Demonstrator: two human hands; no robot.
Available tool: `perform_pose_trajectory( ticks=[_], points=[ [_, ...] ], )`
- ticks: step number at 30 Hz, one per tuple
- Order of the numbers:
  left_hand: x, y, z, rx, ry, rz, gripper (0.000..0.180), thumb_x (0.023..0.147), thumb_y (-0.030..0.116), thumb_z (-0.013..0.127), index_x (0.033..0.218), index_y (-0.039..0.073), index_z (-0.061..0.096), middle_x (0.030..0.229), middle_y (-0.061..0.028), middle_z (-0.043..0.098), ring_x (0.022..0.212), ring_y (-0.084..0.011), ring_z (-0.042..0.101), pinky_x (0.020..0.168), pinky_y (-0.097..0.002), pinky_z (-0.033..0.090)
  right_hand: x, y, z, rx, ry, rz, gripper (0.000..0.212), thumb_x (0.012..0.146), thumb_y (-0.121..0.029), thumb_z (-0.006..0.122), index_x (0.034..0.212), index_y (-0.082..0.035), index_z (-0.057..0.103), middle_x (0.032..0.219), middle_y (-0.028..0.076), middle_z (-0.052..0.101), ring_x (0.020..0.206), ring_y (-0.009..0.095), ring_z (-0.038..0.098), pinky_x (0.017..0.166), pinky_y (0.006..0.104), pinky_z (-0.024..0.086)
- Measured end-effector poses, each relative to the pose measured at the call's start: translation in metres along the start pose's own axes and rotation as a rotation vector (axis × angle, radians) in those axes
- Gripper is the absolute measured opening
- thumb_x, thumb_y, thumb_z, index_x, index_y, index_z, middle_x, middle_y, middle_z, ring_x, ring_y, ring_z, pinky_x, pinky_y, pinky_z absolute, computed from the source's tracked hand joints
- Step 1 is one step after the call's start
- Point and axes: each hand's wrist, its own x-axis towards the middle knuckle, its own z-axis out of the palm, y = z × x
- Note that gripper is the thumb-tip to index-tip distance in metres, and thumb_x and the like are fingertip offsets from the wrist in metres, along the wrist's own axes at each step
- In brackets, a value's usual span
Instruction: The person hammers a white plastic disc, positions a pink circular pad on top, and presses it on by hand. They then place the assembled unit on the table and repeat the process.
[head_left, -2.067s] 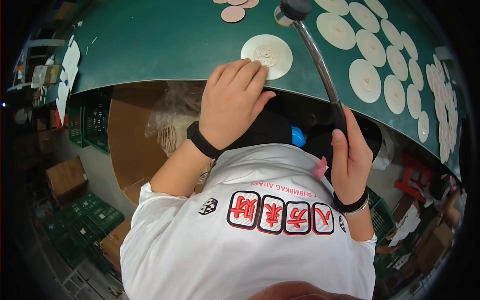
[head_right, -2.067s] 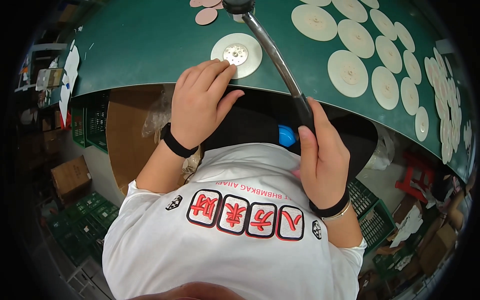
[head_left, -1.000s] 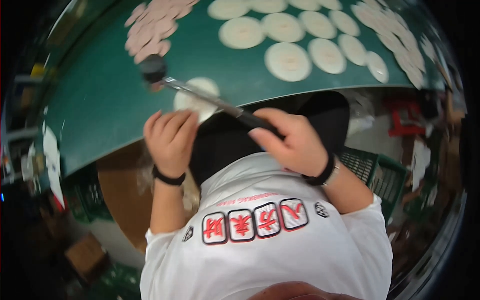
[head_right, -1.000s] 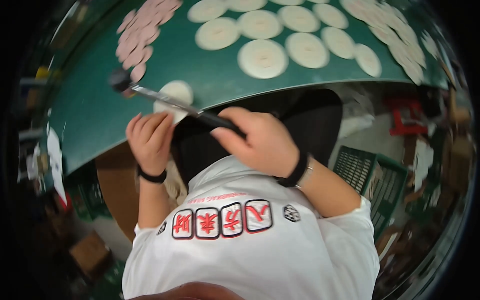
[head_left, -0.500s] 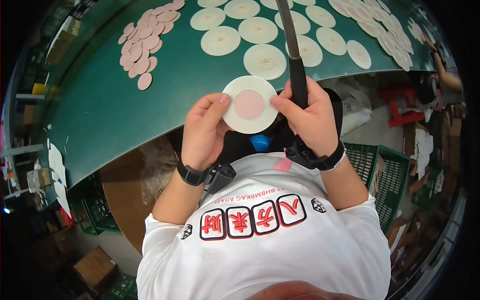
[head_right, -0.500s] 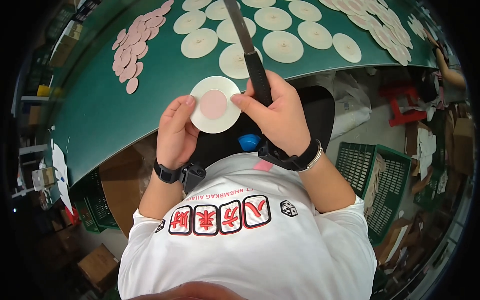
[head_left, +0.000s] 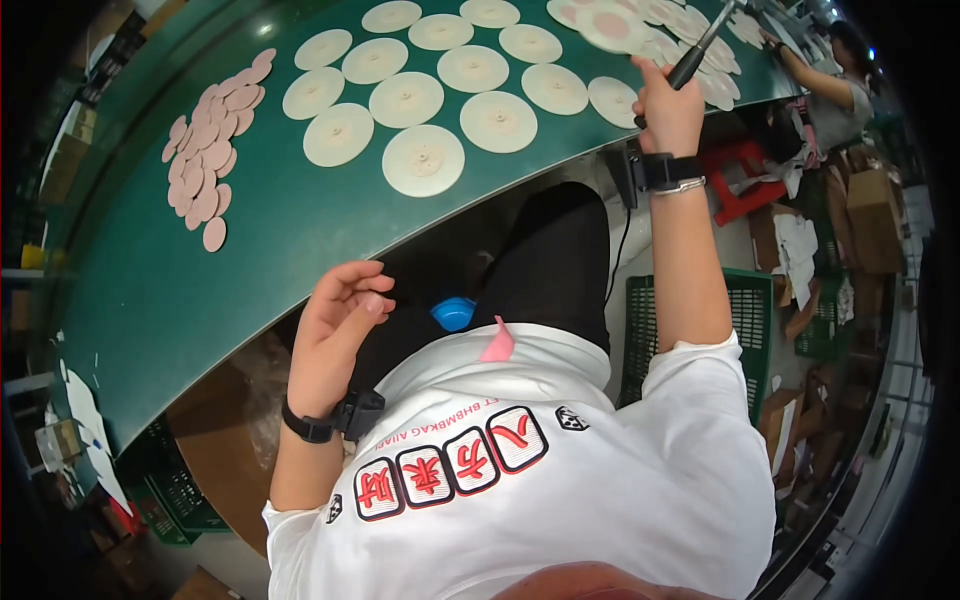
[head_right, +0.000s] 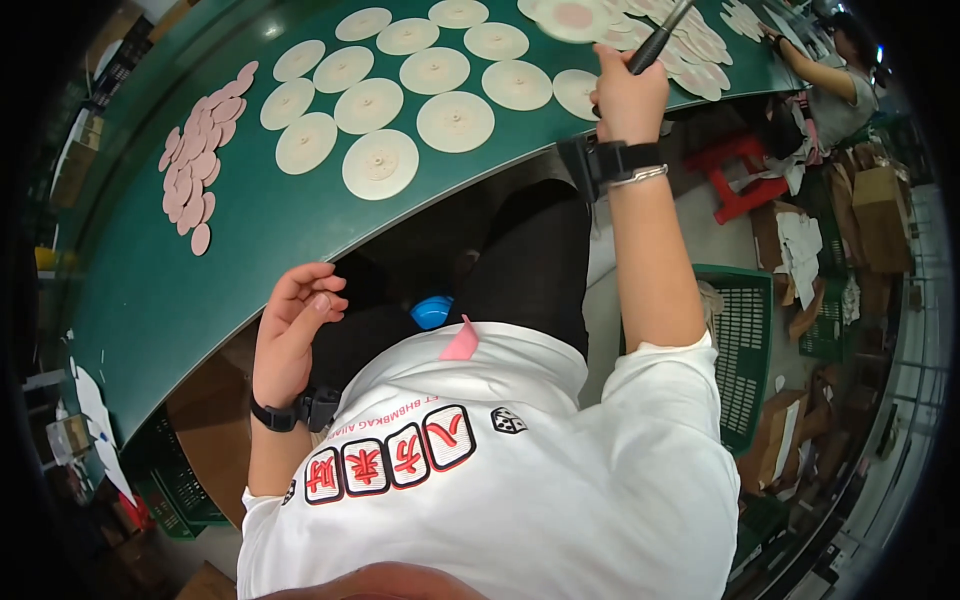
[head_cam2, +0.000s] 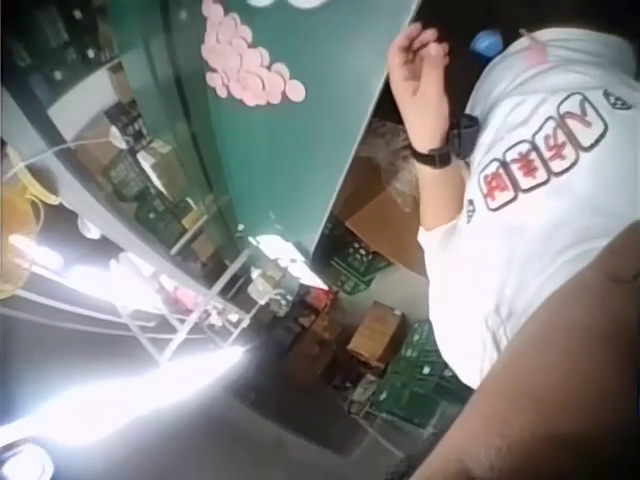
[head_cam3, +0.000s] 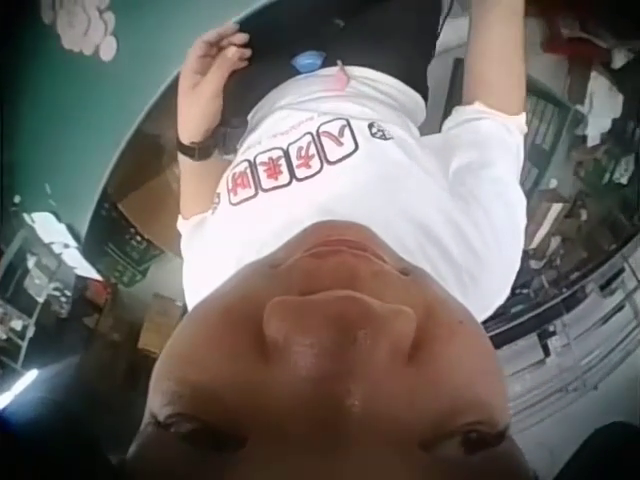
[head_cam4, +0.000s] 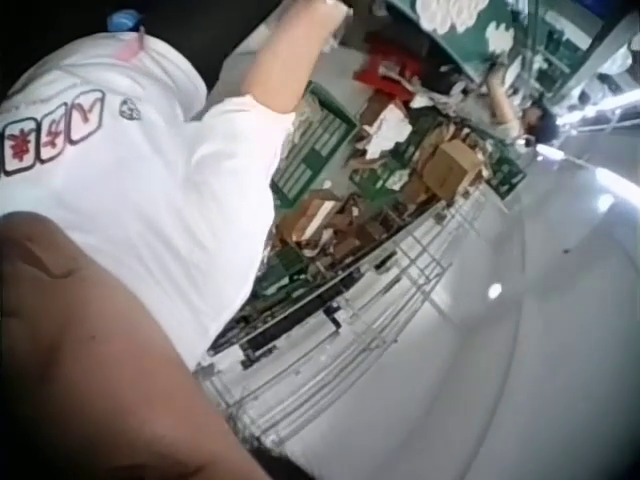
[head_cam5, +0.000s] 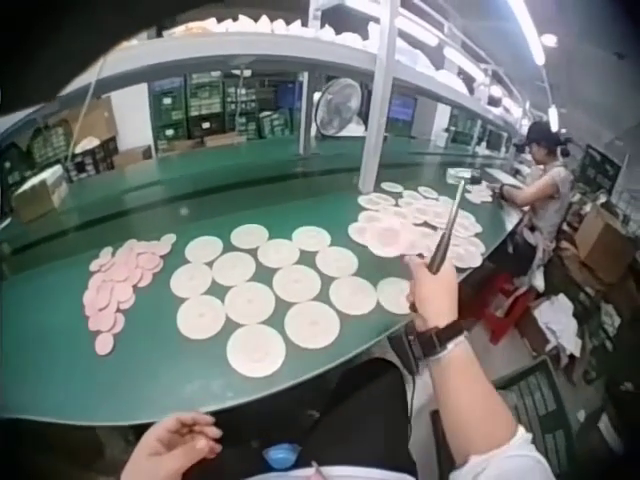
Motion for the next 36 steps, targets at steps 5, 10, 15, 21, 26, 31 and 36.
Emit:
perform_pose_trajectory(
  ticks=[5,10,15,21,26,31,36],
  points=[
    [-0.019,-0.004,-0.004,0.022,0.075,0.049,0.034,0.1,0.007,0.064,0.133,0.0,0.058,0.117,-0.0064,0.067,0.103,-0.014,0.064,0.09,-0.0271,0.051,-0.023,0.008,0.008,0.001,-0.202,0.206,0.02,0.098,-0.012,0.07,0.091,-0.006,0.052,0.074,0.001,0.06,0.047,0.004,0.037,0.042,0.0226,0.029],
    [-0.014,0.021,-0.036,0.333,0.158,0.144,0.028,0.098,0.01,0.068,0.124,0.001,0.064,0.108,-0.0057,0.068,0.095,-0.0127,0.064,0.08,-0.0273,0.053,-0.109,-0.002,0.007,0.05,-0.303,0.31,0.016,0.105,-0.02,0.061,0.097,-0.007,0.056,0.078,-0.001,0.056,0.045,0.001,0.034,0.04,0.0205,0.026],
    [-0.002,0.056,-0.083,1.089,0.445,0.212,0.023,0.093,0.007,0.071,0.114,-0.002,0.069,0.106,-0.0092,0.069,0.091,-0.0187,0.066,0.082,-0.0291,0.053,-0.161,0.004,0.013,0.041,-0.547,0.36,0.018,0.107,-0.022,0.057,0.102,-0.005,0.057,0.078,-0.001,0.055,0.046,0.0,0.035,0.04,0.0197,0.027],
    [0.034,0.05,-0.153,1.605,0.563,0.483,0.024,0.088,0.02,0.075,0.104,0.003,0.072,0.104,-0.0139,0.07,0.09,-0.0339,0.068,0.075,-0.0415,0.055,-0.186,-0.016,0.025,-0.054,-0.87,0.297,0.019,0.107,-0.021,0.057,0.102,-0.003,0.059,0.078,-0.001,0.056,0.05,0.0,0.038,0.044,0.0183,0.03],
    [0.037,0.044,-0.143,1.657,0.581,0.418,0.023,0.088,0.023,0.076,0.1,0.004,0.072,0.1,-0.0123,0.07,0.09,-0.035,0.068,0.075,-0.0431,0.055,-0.195,-0.015,0.034,-0.155,-0.996,0.12,0.016,0.102,-0.015,0.063,0.101,0.001,0.063,0.077,-0.001,0.059,0.06,0.002,0.046,0.055,0.0194,0.037],
    [0.035,0.049,-0.14,1.695,0.569,0.336,0.022,0.088,0.022,0.076,0.101,0.005,0.072,0.095,-0.011,0.07,0.088,-0.035,0.068,0.074,-0.0437,0.055,-0.197,-0.025,0.038,-0.283,-0.988,0.081,0.013,0.098,-0.008,0.067,0.103,0.004,0.066,0.078,-0.001,0.06,0.069,0.005,0.05,0.062,0.0217,0.04],
    [0.039,0.057,-0.119,1.629,0.505,0.391,0.025,0.087,0.022,0.075,0.104,0.003,0.07,0.097,-0.0132,0.07,0.091,-0.0353,0.067,0.077,-0.0444,0.055,-0.199,-0.023,0.032,-0.291,-0.962,0.135,0.013,0.098,-0.007,0.067,0.104,0.004,0.065,0.078,-0.002,0.059,0.067,0.004,0.048,0.06,0.0213,0.039]
  ],
)
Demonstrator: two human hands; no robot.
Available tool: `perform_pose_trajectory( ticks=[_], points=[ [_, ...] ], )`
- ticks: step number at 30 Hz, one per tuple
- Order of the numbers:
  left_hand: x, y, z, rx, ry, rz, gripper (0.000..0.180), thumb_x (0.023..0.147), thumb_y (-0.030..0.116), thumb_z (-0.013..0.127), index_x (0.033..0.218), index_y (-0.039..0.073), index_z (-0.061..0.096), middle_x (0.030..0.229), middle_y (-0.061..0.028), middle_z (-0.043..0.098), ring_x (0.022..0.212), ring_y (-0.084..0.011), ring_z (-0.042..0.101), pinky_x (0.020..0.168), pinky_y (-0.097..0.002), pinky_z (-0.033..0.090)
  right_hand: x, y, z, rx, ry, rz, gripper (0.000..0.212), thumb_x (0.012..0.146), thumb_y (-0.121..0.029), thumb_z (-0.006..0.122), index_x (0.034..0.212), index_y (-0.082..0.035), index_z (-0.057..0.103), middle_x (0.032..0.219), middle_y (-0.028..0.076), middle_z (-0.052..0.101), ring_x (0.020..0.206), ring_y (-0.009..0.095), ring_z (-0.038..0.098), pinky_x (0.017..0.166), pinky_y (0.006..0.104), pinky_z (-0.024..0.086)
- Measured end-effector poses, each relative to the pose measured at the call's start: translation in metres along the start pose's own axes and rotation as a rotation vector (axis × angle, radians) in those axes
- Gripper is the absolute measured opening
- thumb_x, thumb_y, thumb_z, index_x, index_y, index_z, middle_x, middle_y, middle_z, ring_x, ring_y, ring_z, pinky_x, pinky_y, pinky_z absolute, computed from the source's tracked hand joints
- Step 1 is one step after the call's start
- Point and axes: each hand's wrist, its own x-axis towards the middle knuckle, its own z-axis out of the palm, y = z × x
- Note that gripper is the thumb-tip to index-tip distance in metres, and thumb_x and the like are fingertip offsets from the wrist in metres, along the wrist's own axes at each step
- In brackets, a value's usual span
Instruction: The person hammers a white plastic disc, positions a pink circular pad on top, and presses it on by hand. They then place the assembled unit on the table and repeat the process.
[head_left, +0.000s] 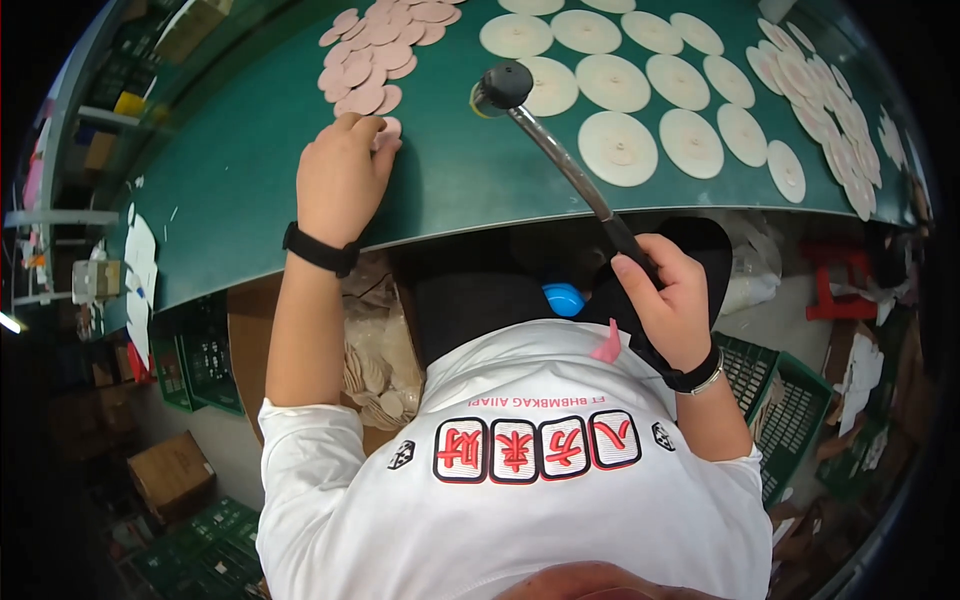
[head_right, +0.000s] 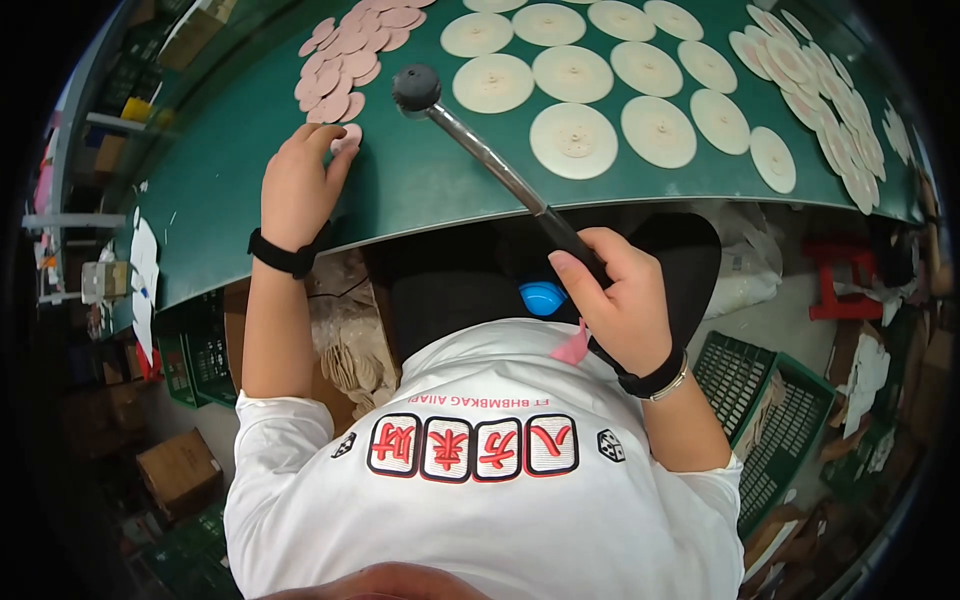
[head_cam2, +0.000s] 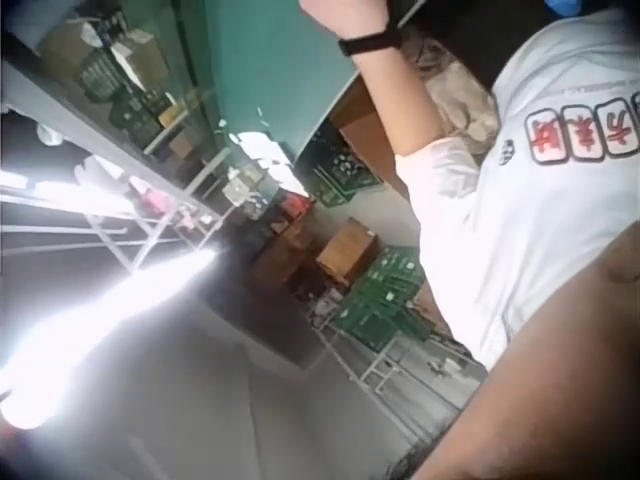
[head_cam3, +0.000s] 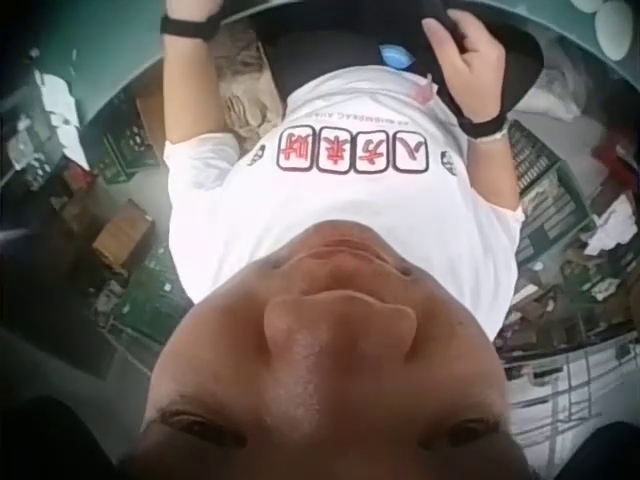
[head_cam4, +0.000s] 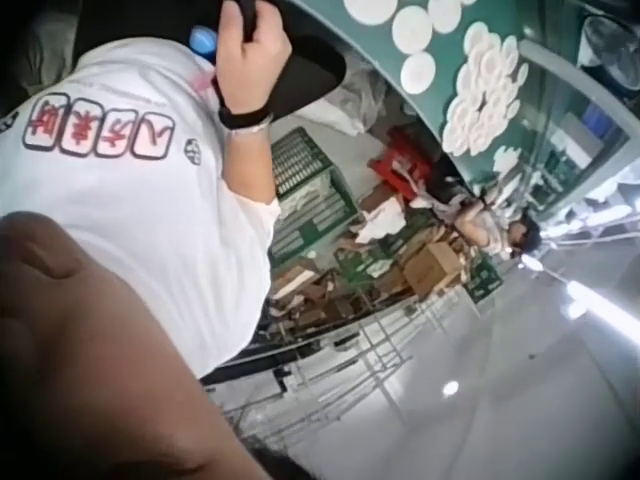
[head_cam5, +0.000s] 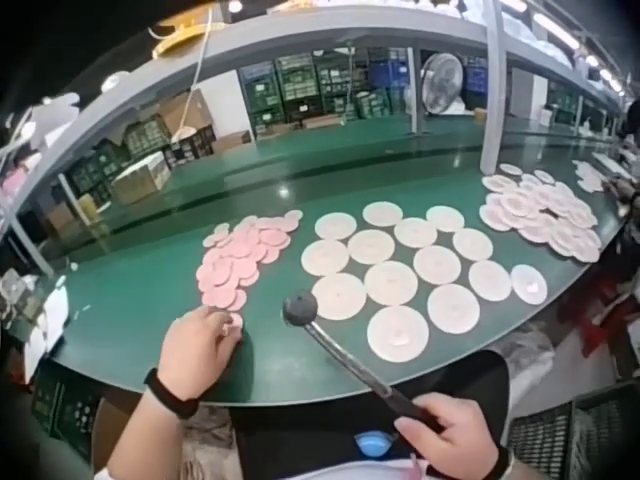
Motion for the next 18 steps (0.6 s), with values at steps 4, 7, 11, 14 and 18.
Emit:
perform_pose_trajectory(
  ticks=[4,7,11,14,18],
  points=[
    [0.013,0.039,0.004,-0.303,-0.056,0.242,0.032,0.087,0.025,0.076,0.107,0.001,0.069,0.107,-0.0159,0.069,0.099,-0.0367,0.066,0.084,-0.0439,0.054,-0.01,0.01,-0.007,-0.005,0.023,0.014,0.015,0.099,-0.008,0.065,0.108,0.004,0.065,0.079,-0.002,0.059,0.066,0.004,0.048,0.06,0.0214,0.039],
    [0.023,0.077,0.018,-0.443,-0.088,0.413,0.038,0.087,0.028,0.076,0.111,0.0,0.067,0.114,-0.0168,0.067,0.106,-0.0366,0.064,0.091,-0.0432,0.052,-0.02,0.017,-0.013,-0.039,0.179,-0.045,0.018,0.102,-0.01,0.062,0.113,0.003,0.064,0.081,-0.003,0.059,0.068,0.004,0.049,0.061,0.0208,0.039],
    [0.029,0.117,0.033,-0.428,-0.099,0.57,0.049,0.086,0.03,0.077,0.12,-0.001,0.063,0.124,-0.0157,0.064,0.116,-0.0343,0.06,0.101,-0.0423,0.047,-0.039,0.013,-0.032,-0.063,0.237,0.104,0.023,0.104,-0.012,0.059,0.12,0.004,0.063,0.084,-0.001,0.06,0.072,0.005,0.051,0.064,0.0208,0.041],
    [0.022,0.132,0.032,-0.346,-0.129,0.617,0.055,0.085,0.031,0.078,0.126,-0.001,0.06,0.128,-0.0136,0.062,0.121,-0.0321,0.058,0.106,-0.0427,0.044,-0.049,0.016,-0.043,-0.209,0.247,0.082,0.026,0.103,-0.01,0.059,0.125,0.004,0.061,0.081,0.004,0.061,0.069,0.009,0.053,0.062,0.0241,0.044],
    [0.003,0.14,0.025,-0.276,-0.265,0.524,0.059,0.087,0.031,0.076,0.134,0.001,0.056,0.137,-0.0151,0.057,0.131,-0.0344,0.052,0.114,-0.0461,0.038,-0.055,0.01,-0.047,-0.299,0.247,0.061,0.031,0.103,-0.008,0.059,0.132,0.002,0.06,0.082,0.009,0.064,0.068,0.014,0.058,0.064,0.0275,0.048]
  ],
)
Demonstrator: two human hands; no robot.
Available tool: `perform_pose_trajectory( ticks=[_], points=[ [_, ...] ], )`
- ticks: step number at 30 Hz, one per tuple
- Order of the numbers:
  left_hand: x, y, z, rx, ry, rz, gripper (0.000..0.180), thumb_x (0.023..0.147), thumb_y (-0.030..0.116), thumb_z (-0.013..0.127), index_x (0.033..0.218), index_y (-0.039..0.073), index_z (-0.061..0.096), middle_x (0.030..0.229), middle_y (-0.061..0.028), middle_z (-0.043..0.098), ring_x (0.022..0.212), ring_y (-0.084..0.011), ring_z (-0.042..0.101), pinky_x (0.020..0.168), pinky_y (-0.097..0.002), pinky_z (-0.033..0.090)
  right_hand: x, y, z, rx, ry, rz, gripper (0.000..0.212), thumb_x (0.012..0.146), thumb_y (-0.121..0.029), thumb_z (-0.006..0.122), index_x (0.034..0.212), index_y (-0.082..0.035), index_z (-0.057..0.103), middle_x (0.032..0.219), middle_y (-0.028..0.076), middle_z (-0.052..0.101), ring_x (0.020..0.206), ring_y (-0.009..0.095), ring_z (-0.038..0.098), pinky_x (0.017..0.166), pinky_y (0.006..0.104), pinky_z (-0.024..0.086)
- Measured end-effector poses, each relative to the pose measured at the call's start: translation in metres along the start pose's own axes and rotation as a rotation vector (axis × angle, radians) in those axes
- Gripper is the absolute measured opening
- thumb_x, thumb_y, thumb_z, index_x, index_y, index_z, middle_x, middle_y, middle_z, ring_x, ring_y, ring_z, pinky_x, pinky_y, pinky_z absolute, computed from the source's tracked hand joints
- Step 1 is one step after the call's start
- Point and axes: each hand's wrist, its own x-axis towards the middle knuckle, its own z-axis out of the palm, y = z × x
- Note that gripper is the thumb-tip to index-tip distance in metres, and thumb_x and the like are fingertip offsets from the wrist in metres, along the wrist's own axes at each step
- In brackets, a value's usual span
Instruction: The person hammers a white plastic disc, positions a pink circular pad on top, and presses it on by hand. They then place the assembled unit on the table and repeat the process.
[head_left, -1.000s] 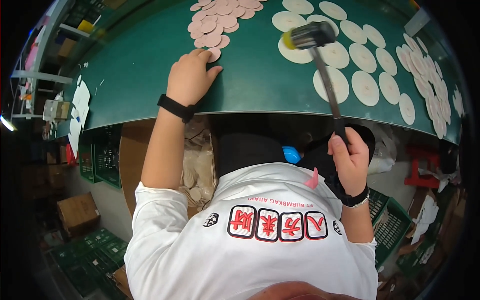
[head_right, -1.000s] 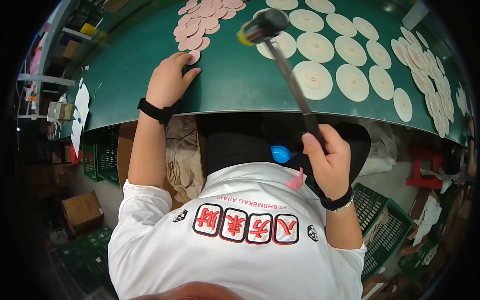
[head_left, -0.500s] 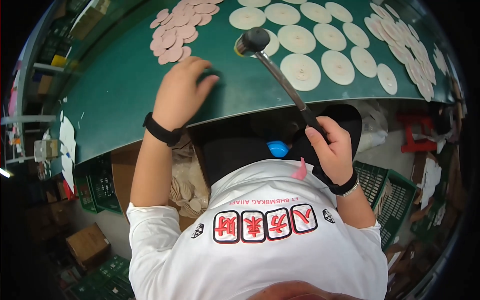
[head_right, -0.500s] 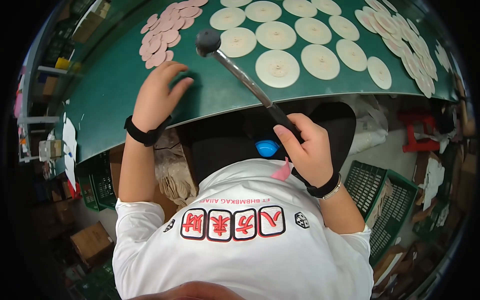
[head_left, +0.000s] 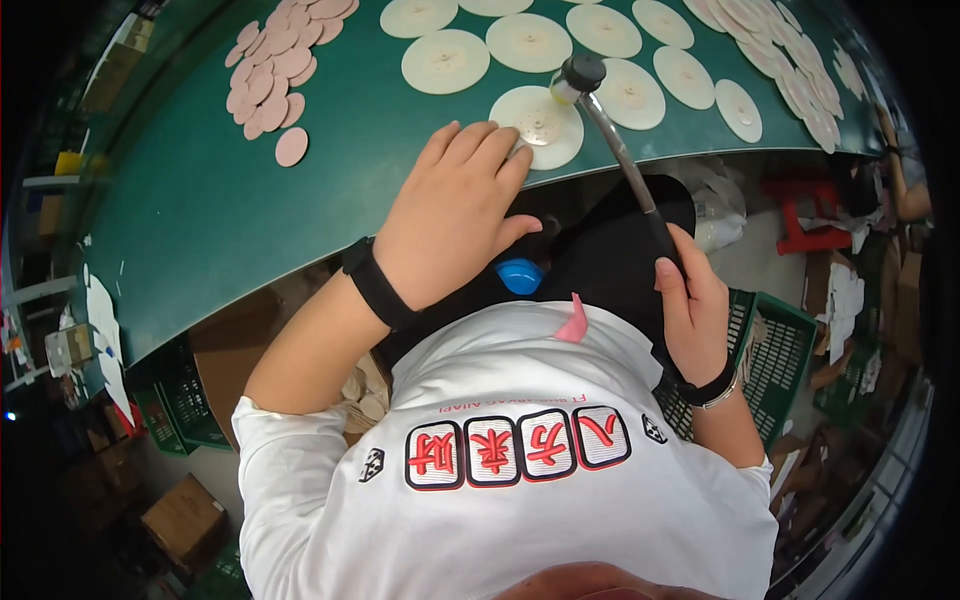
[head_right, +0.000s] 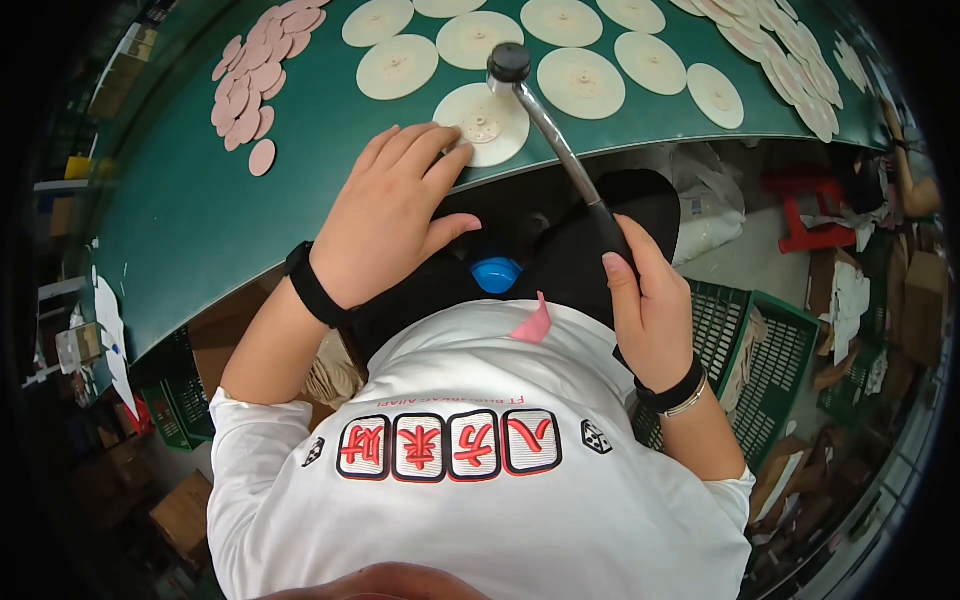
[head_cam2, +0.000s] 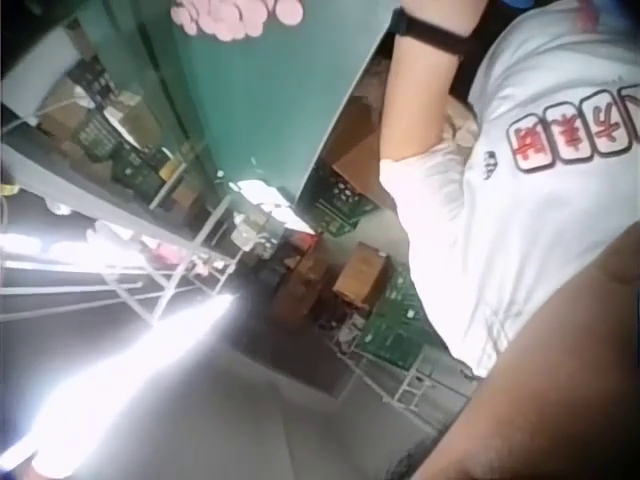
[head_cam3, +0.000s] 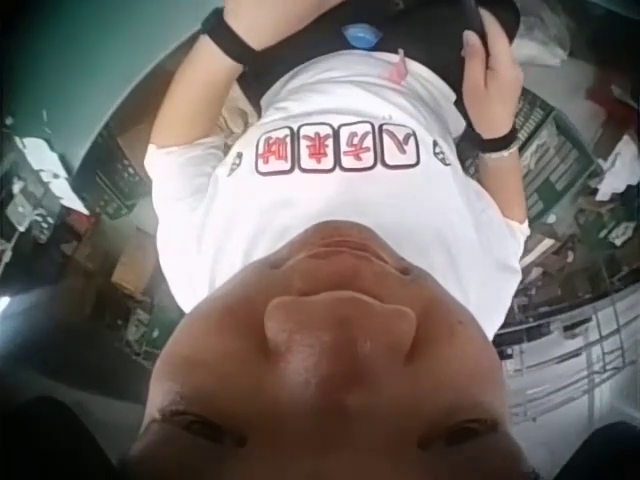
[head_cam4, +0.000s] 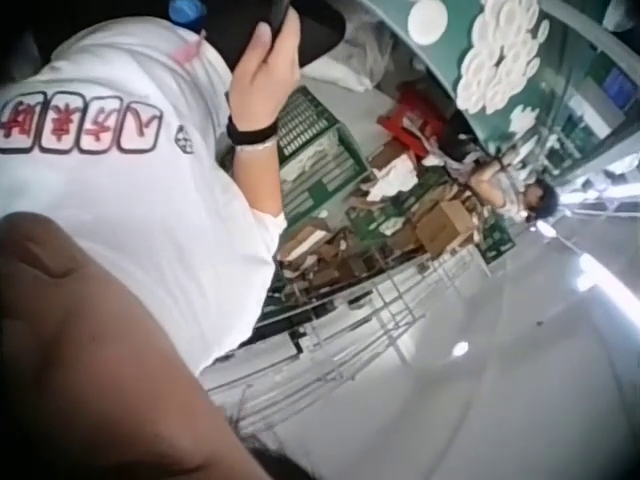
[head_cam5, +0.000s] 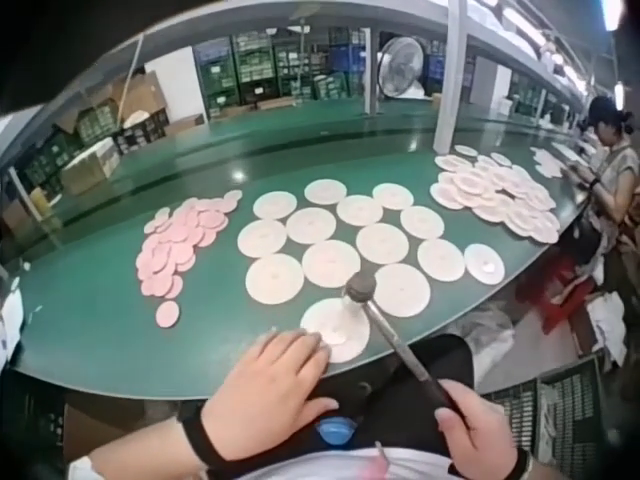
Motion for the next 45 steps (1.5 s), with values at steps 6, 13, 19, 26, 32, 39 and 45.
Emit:
perform_pose_trajectory(
  ticks=[6,13,19,26,32,39,45],
  points=[
    [-0.004,0.003,0.01,0.005,0.076,-0.029,0.06,0.086,0.031,0.076,0.135,0.002,0.056,0.137,-0.015,0.056,0.132,-0.034,0.05,0.115,-0.0473,0.037,0.008,0.003,0.001,-0.153,0.114,-0.343,0.039,0.101,-0.005,0.06,0.139,0.001,0.057,0.087,0.014,0.068,0.07,0.023,0.066,0.067,0.0319,0.052],
    [-0.005,0.008,0.013,0.02,0.072,-0.071,0.061,0.086,0.032,0.076,0.136,0.004,0.057,0.138,-0.0148,0.056,0.132,-0.0344,0.05,0.116,-0.0501,0.036,0.009,0.002,0.004,-0.235,0.085,-0.278,0.038,0.099,-0.007,0.063,0.137,-0.002,0.06,0.088,0.02,0.067,0.068,0.034,0.066,0.064,0.0369,0.053],
    [-0.001,0.031,0.015,-0.101,0.071,-0.163,0.062,0.086,0.035,0.077,0.136,0.004,0.057,0.137,-0.0141,0.057,0.132,-0.0361,0.05,0.115,-0.0505,0.035,0.011,-0.005,0.002,-0.289,-0.063,-0.073,0.035,0.1,-0.008,0.063,0.135,-0.003,0.06,0.085,0.019,0.067,0.066,0.033,0.065,0.062,0.0373,0.052],
    [0.0,0.005,0.017,-0.066,0.181,-0.136,0.062,0.087,0.041,0.076,0.135,0.005,0.059,0.136,-0.0143,0.057,0.132,-0.0349,0.051,0.116,-0.051,0.033,0.019,-0.004,-0.008,-0.177,-0.112,-0.086,0.035,0.101,-0.008,0.062,0.136,-0.003,0.06,0.084,0.018,0.066,0.065,0.031,0.065,0.062,0.036,0.052],
    [-0.003,0.009,0.015,0.076,0.15,-0.152,0.063,0.087,0.044,0.074,0.135,0.005,0.059,0.137,-0.0145,0.057,0.134,-0.0337,0.05,0.117,-0.0519,0.032,0.011,0.01,0.006,-0.283,0.017,-0.246,0.034,0.101,-0.007,0.062,0.134,-0.001,0.06,0.084,0.017,0.066,0.063,0.028,0.064,0.06,0.0349,0.051],
    [-0.006,0.023,0.018,0.064,0.141,-0.224,0.063,0.087,0.043,0.075,0.135,0.006,0.059,0.135,-0.0147,0.058,0.131,-0.0319,0.051,0.115,-0.051,0.033,0.014,0.006,0.005,-0.304,0.036,-0.286,0.036,0.1,-0.007,0.063,0.135,-0.001,0.06,0.087,0.019,0.068,0.067,0.034,0.067,0.06,0.0376,0.053],
    [-0.003,0.032,0.01,-0.037,0.125,-0.188,0.065,0.086,0.044,0.075,0.136,0.006,0.059,0.133,-0.0149,0.059,0.128,-0.0319,0.053,0.114,-0.0512,0.033,0.018,0.013,0.005,-0.334,-0.033,-0.189,0.036,0.1,-0.008,0.063,0.136,-0.002,0.059,0.086,0.018,0.067,0.066,0.032,0.067,0.06,0.0358,0.052]
  ],
)
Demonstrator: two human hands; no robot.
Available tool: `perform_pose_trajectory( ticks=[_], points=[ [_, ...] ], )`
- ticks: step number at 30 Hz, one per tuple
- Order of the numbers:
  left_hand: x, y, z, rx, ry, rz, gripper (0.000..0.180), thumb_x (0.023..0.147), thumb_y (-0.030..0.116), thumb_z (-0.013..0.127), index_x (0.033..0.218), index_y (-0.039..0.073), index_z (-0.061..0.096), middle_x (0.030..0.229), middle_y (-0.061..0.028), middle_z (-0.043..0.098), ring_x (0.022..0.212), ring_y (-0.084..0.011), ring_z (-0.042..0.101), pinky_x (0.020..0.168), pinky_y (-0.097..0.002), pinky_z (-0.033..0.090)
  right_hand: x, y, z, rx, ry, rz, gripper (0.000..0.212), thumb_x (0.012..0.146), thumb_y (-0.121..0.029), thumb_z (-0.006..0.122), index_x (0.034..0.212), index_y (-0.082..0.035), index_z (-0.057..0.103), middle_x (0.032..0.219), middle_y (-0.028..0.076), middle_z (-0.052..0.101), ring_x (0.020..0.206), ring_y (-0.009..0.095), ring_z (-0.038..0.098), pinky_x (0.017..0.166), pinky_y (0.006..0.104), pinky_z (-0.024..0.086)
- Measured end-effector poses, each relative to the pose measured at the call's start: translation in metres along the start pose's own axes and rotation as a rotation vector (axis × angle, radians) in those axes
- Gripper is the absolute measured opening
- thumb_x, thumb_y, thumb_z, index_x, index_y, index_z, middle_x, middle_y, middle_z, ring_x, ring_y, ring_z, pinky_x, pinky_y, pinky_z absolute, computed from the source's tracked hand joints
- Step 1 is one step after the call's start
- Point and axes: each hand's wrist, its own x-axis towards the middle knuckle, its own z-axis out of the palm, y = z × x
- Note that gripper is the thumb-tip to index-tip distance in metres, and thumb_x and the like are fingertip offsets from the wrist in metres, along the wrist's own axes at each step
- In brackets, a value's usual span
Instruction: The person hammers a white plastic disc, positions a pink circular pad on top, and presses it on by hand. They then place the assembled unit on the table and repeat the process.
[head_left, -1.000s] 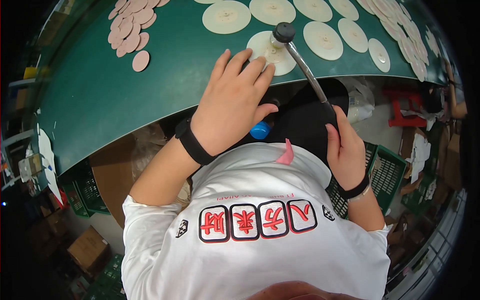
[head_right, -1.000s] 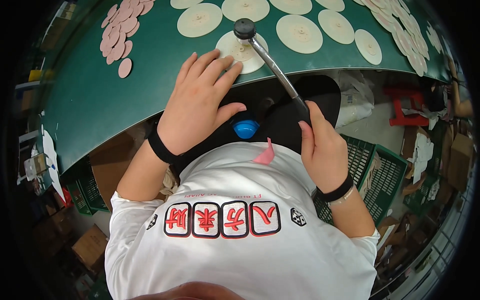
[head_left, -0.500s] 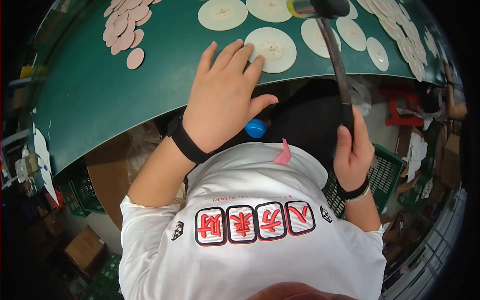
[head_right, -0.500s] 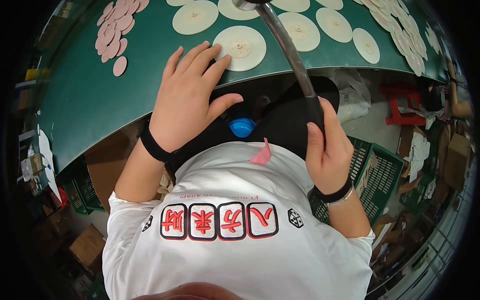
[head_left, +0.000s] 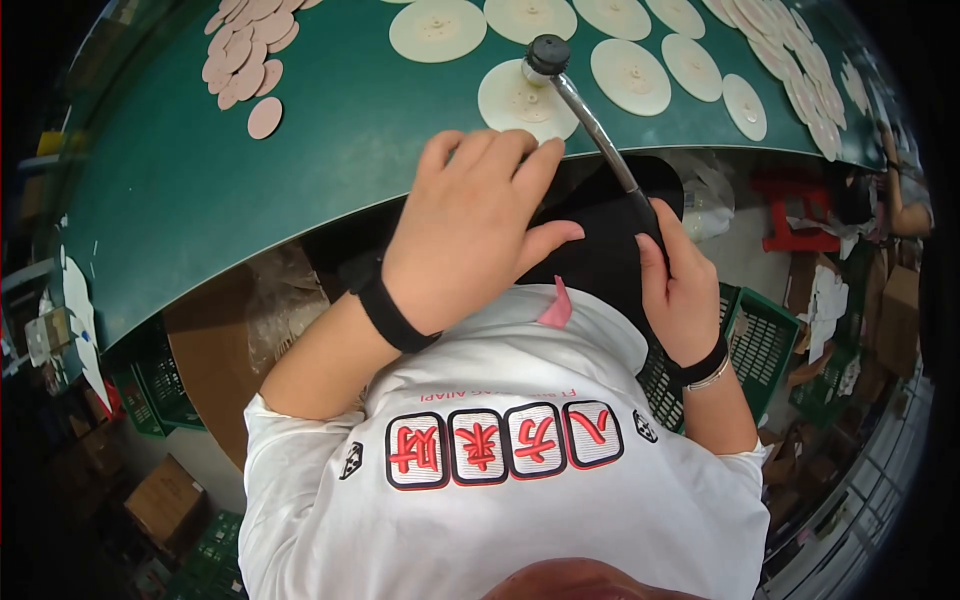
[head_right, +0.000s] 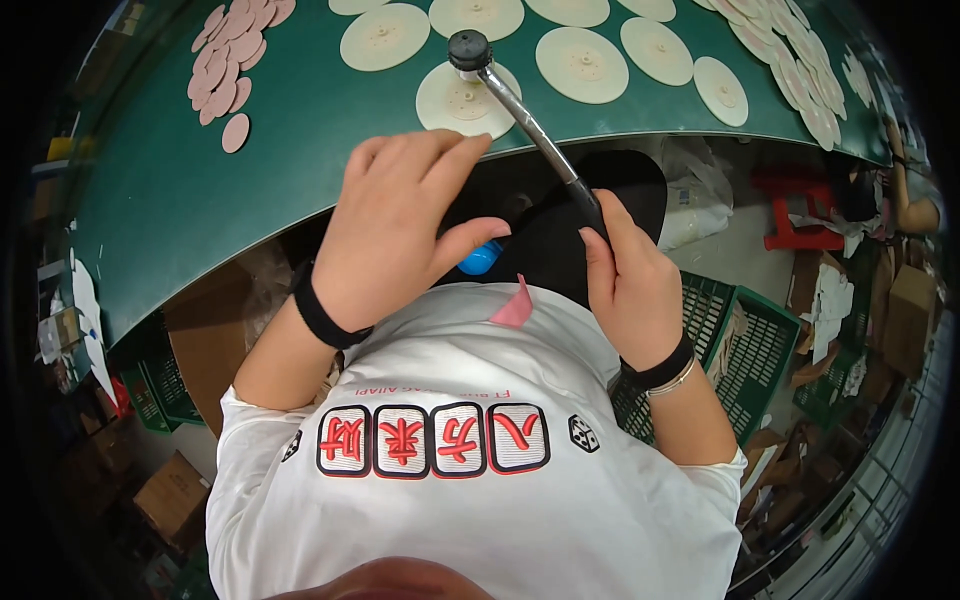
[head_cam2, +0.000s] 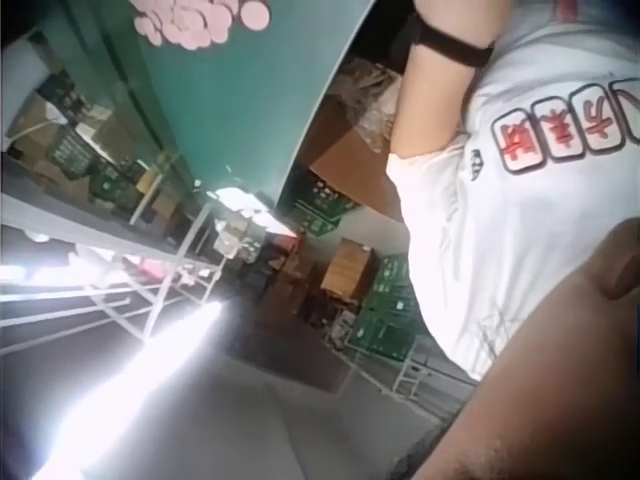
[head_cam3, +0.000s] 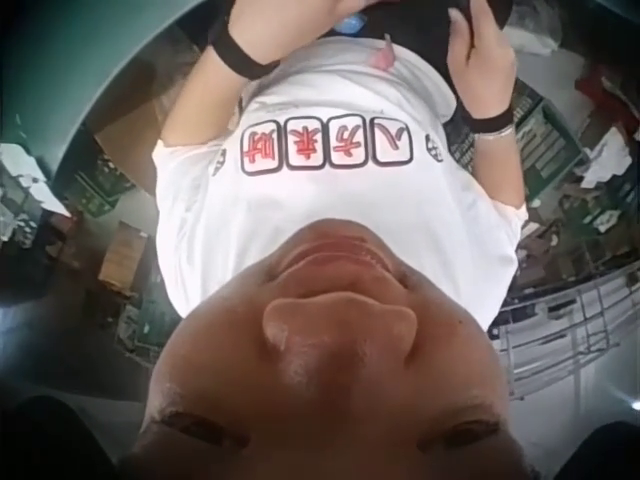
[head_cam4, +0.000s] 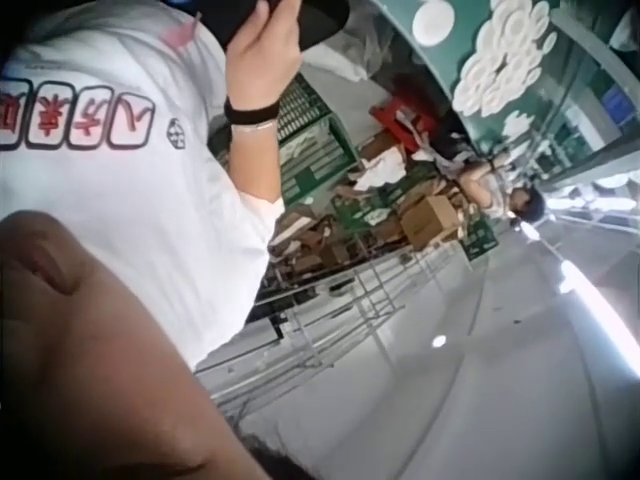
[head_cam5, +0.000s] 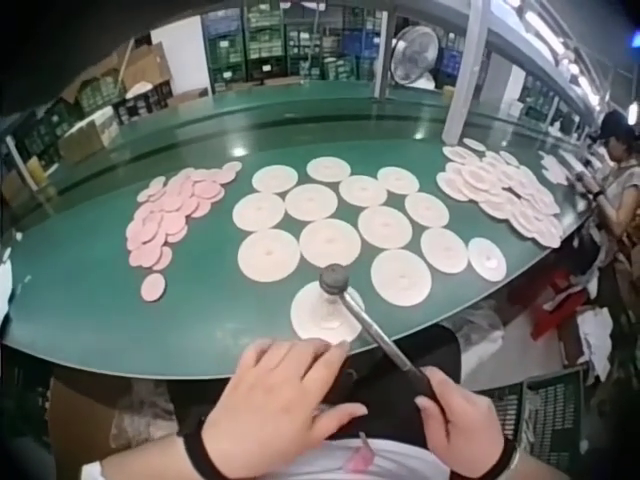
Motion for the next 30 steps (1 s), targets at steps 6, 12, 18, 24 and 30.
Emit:
perform_pose_trajectory(
  ticks=[6,12,18,24,30],
  points=[
    [0.004,-0.039,0.004,0.155,0.045,0.097,0.07,0.086,0.051,0.073,0.136,0.006,0.058,0.139,-0.0145,0.058,0.134,-0.0318,0.051,0.116,-0.0528,0.032,-0.006,0.002,-0.014,0.177,0.031,0.019,0.037,0.1,-0.008,0.064,0.137,-0.002,0.059,0.086,0.018,0.067,0.066,0.029,0.067,0.06,0.0342,0.052],
    [0.0,-0.026,0.004,0.205,0.001,0.059,0.071,0.086,0.054,0.072,0.137,0.007,0.058,0.143,-0.0144,0.057,0.137,-0.0314,0.049,0.118,-0.0539,0.029,-0.012,0.007,0.003,-0.015,0.021,-0.054,0.037,0.1,-0.007,0.063,0.137,-0.002,0.059,0.086,0.018,0.066,0.066,0.026,0.068,0.06,0.0336,0.052],
    [-0.009,-0.008,0.012,0.222,0.039,-0.023,0.072,0.081,0.052,0.077,0.133,0.005,0.06,0.134,-0.012,0.058,0.129,-0.0289,0.052,0.116,-0.0571,0.03,-0.019,-0.001,0.005,0.073,0.141,-0.048,0.037,0.099,-0.006,0.064,0.135,-0.002,0.059,0.085,0.019,0.067,0.065,0.032,0.067,0.06,0.0368,0.053],
    [-0.006,0.011,0.005,0.028,-0.014,-0.036,0.069,0.086,0.052,0.073,0.138,0.01,0.059,0.139,-0.0124,0.057,0.133,-0.0319,0.051,0.116,-0.0563,0.028,-0.005,0.006,0.0,-0.012,0.007,-0.035,0.037,0.099,-0.007,0.064,0.136,-0.002,0.059,0.082,0.018,0.066,0.064,0.031,0.066,0.06,0.0352,0.052],
    [-0.007,-0.025,0.011,0.191,0.025,0.041,0.069,0.086,0.052,0.072,0.14,0.011,0.058,0.14,-0.0113,0.057,0.135,-0.0292,0.05,0.118,-0.0561,0.026,-0.009,0.008,-0.015,0.101,0.046,-0.032,0.037,0.099,-0.005,0.064,0.136,-0.002,0.06,0.083,0.018,0.066,0.064,0.029,0.066,0.061,0.0332,0.052]
  ],
)
